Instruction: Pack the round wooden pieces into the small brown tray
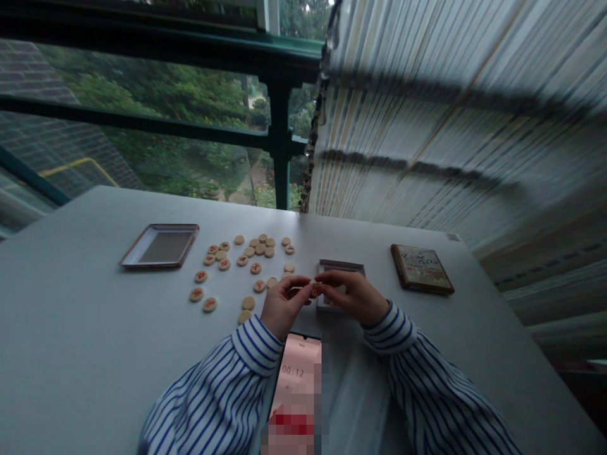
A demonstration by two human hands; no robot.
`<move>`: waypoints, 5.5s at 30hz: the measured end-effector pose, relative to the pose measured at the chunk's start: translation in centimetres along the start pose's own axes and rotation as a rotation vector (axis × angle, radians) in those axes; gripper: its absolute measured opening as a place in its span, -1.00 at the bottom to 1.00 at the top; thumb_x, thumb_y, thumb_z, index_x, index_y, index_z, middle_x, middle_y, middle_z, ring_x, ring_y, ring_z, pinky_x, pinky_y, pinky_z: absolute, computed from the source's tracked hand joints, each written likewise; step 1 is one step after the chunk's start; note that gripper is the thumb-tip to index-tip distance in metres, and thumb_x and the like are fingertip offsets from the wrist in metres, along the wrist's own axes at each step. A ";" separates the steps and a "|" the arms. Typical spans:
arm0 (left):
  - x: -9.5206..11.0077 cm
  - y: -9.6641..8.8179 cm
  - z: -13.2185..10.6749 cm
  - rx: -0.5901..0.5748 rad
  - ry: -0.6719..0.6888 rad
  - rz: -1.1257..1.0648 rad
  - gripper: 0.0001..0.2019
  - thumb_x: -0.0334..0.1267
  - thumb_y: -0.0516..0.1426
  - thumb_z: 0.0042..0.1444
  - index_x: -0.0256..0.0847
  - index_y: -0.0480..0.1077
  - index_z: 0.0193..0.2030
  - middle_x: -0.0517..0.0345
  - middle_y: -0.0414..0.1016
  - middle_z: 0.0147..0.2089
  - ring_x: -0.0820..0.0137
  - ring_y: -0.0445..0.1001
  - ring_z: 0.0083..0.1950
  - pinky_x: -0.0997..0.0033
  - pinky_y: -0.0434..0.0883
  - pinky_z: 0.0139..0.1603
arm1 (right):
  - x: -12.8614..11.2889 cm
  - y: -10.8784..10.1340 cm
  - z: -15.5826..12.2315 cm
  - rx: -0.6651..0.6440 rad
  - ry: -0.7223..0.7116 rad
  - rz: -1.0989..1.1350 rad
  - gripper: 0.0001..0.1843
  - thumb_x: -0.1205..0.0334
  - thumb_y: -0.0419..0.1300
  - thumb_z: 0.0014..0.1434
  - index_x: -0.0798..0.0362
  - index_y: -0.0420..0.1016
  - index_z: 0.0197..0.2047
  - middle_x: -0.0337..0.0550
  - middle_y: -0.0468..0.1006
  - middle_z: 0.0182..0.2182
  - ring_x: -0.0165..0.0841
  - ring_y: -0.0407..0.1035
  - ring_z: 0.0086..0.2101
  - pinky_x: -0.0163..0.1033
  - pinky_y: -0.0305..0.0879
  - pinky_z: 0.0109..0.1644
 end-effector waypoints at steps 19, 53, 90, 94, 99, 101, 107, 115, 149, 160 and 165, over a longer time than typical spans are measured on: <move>0.0 0.1 0.0 -0.010 0.025 0.047 -0.77 -0.21 0.20 -0.14 -0.30 0.37 -0.34 0.14 0.48 -0.46 0.44 0.45 -0.41 0.51 0.37 -0.46 | -0.6 0.0 0.0 -0.033 -0.024 -0.003 -0.79 0.26 0.04 0.10 0.13 0.44 -0.24 -0.13 0.53 -0.38 -0.41 0.39 -0.36 -0.34 0.29 -0.28; -0.5 -0.5 0.2 0.038 -0.004 -0.019 -0.76 -0.22 0.20 -0.13 -0.33 0.36 -0.34 0.15 0.47 -0.43 0.45 0.46 -0.43 0.50 0.41 -0.45 | -1.5 -0.2 -0.1 0.024 -0.134 -0.143 -0.74 0.19 0.10 0.07 0.14 0.42 -0.19 -0.09 0.50 -0.36 -0.40 0.36 -0.33 -0.30 0.28 -0.23; -0.3 0.4 0.0 -0.070 0.229 0.484 -0.81 -0.29 0.11 -0.04 -0.29 0.38 -0.26 0.06 0.48 -0.35 0.41 0.47 -0.32 0.42 0.43 -0.28 | -0.2 -1.3 -0.3 -0.107 -0.101 -0.529 -0.79 0.19 0.07 0.07 0.07 0.43 -0.25 -0.17 0.52 -0.37 -0.42 0.37 -0.34 -0.35 0.18 -0.24; 0.6 1.1 -0.4 -0.122 0.352 0.606 -0.82 -0.35 0.07 -0.02 -0.28 0.37 -0.23 0.04 0.46 -0.27 0.42 0.46 -0.29 0.40 0.43 -0.23 | 0.3 -0.7 -0.3 -0.155 -0.055 -0.576 -0.77 0.16 0.04 0.09 0.07 0.44 -0.27 -0.14 0.52 -0.37 -0.41 0.37 -0.35 -0.35 0.16 -0.26; 1.0 1.7 -0.8 -0.167 0.425 0.707 -0.80 -0.39 0.05 -0.02 -0.26 0.36 -0.21 0.02 0.45 -0.24 0.41 0.45 -0.26 0.38 0.43 -0.19 | 0.8 -0.1 -0.2 -0.177 -0.013 -0.643 -0.75 0.12 0.02 0.10 0.05 0.45 -0.27 -0.13 0.52 -0.37 -0.39 0.38 -0.32 -0.33 0.13 -0.25; 1.1 1.9 -0.9 -0.182 0.437 0.721 -0.79 -0.40 0.05 -0.02 -0.26 0.35 -0.21 0.02 0.45 -0.22 0.40 0.44 -0.25 0.38 0.43 -0.20 | 0.9 0.1 -0.2 -0.189 -0.009 -0.659 -0.74 0.10 0.01 0.11 0.04 0.45 -0.28 -0.12 0.52 -0.37 -0.38 0.38 -0.31 -0.33 0.13 -0.25; 1.7 2.5 -1.3 -0.202 0.507 0.792 -0.79 -0.42 0.07 -0.05 -0.25 0.37 -0.23 0.01 0.45 -0.21 0.35 0.42 -0.16 0.33 0.38 -0.11 | 1.0 0.6 -0.1 -0.220 -0.001 -0.709 -0.72 0.07 0.01 0.12 0.03 0.47 -0.29 -0.10 0.51 -0.34 -0.35 0.35 -0.29 -0.31 0.09 -0.26; 2.0 3.1 -1.5 -0.246 0.504 0.824 -0.75 -0.45 0.10 -0.10 -0.29 0.38 -0.20 -0.03 0.44 -0.18 0.33 0.40 -0.13 0.32 0.37 -0.09 | 1.4 0.9 -0.2 -0.214 -0.008 -0.712 -0.69 0.03 0.01 0.12 0.00 0.48 -0.27 -0.13 0.48 -0.36 -0.36 0.32 -0.31 -0.30 0.05 -0.30; 1.7 3.2 -1.5 -0.267 0.523 0.827 -0.73 -0.46 0.09 -0.10 -0.23 0.37 -0.19 0.00 0.44 -0.17 0.33 0.39 -0.11 0.28 0.35 -0.06 | 1.8 1.3 0.0 -0.244 -0.026 -0.692 -0.76 0.17 0.01 0.14 -0.05 0.49 -0.27 -0.18 0.51 -0.36 -0.39 0.34 -0.30 -0.30 0.01 -0.28; 1.9 3.3 -1.6 -0.267 0.538 0.840 -0.75 -0.48 0.08 -0.10 -0.28 0.37 -0.21 -0.02 0.44 -0.19 0.33 0.39 -0.13 0.31 0.35 -0.07 | 1.5 1.3 -0.2 -0.257 -0.024 -0.695 -0.77 0.16 0.03 0.12 -0.03 0.51 -0.33 -0.18 0.52 -0.39 -0.37 0.33 -0.31 -0.28 -0.04 -0.28; 1.6 3.3 -1.5 -0.272 0.546 0.856 -0.75 -0.48 0.09 -0.10 -0.30 0.37 -0.21 -0.04 0.44 -0.18 0.32 0.39 -0.11 0.32 0.35 -0.06 | 1.4 1.3 -0.2 -0.259 -0.022 -0.680 -0.80 0.19 0.05 0.11 -0.06 0.51 -0.30 -0.20 0.52 -0.38 -0.38 0.33 -0.30 -0.28 -0.04 -0.26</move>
Point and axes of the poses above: each hand's wrist, its own z-axis towards the middle knuckle, its own y-axis out of the palm, x = y × z, the point moved 9 cm from there along z, towards the middle knuckle
